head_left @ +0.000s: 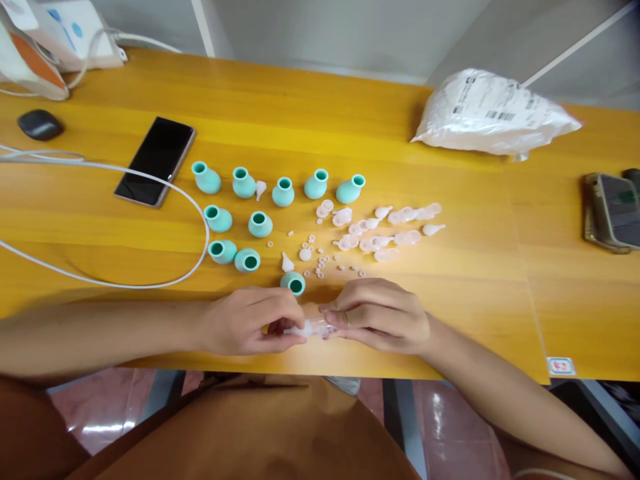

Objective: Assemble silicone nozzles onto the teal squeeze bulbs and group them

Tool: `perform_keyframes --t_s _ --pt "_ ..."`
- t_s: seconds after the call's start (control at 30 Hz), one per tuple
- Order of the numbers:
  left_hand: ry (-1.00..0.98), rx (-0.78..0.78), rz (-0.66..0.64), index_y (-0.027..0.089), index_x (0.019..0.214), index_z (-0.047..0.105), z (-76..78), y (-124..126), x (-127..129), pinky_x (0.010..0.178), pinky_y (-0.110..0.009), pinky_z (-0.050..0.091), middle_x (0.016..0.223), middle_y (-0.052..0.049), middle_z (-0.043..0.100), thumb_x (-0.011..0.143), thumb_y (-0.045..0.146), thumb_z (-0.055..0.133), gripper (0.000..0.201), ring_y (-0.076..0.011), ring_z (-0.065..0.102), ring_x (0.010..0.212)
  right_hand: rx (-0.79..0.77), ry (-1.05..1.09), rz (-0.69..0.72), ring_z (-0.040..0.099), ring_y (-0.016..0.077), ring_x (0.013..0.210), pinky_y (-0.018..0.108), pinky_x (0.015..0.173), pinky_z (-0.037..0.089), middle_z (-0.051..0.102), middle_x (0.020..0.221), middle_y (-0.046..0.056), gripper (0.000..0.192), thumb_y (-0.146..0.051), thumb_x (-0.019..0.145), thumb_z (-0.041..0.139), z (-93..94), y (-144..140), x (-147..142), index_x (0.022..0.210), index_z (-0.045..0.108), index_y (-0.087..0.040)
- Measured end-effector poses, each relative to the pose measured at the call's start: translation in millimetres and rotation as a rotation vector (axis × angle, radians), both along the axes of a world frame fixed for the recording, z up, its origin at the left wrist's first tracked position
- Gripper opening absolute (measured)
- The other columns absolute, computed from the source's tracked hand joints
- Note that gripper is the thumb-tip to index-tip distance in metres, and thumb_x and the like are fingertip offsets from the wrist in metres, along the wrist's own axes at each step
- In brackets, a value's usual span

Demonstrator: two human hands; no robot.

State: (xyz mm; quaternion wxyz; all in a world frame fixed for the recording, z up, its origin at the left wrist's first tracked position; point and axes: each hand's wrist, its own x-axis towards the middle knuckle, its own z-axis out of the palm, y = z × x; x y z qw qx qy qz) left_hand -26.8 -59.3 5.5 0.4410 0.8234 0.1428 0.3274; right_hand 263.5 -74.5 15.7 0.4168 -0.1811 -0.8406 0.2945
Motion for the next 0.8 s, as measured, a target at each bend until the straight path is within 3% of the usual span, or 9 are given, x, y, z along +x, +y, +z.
perform_keyframes --t_s 0.6,0.8 --pt "0.040 0.031 0.008 0.020 0.115 0.063 1.3 -0.3 -1.3 0.068 -0.020 0.054 0.089 0.000 0.072 0.114 0.027 0.069 0.009 -0.0110 0.063 0.070 -0.080 -0.006 0.009 0.083 0.0161 0.088 0.027 0.074 0.068 0.085 0.103 0.012 0.007 -0.019 0.107 0.079 -4.7 -2.5 -2.8 0.110 0.077 -0.013" --pt "-0.018 0.035 0.020 0.020 0.118 0.066 0.9 0.4 1.0 0.073 -0.021 0.060 0.092 -0.003 0.075 0.113 0.026 0.071 0.009 -0.0128 0.069 0.077 -0.109 -0.013 0.006 0.082 0.0169 0.083 0.027 0.070 0.063 0.084 0.096 0.009 0.016 -0.026 0.106 0.082 -4.5 -7.2 -6.9 0.107 0.068 -0.017"
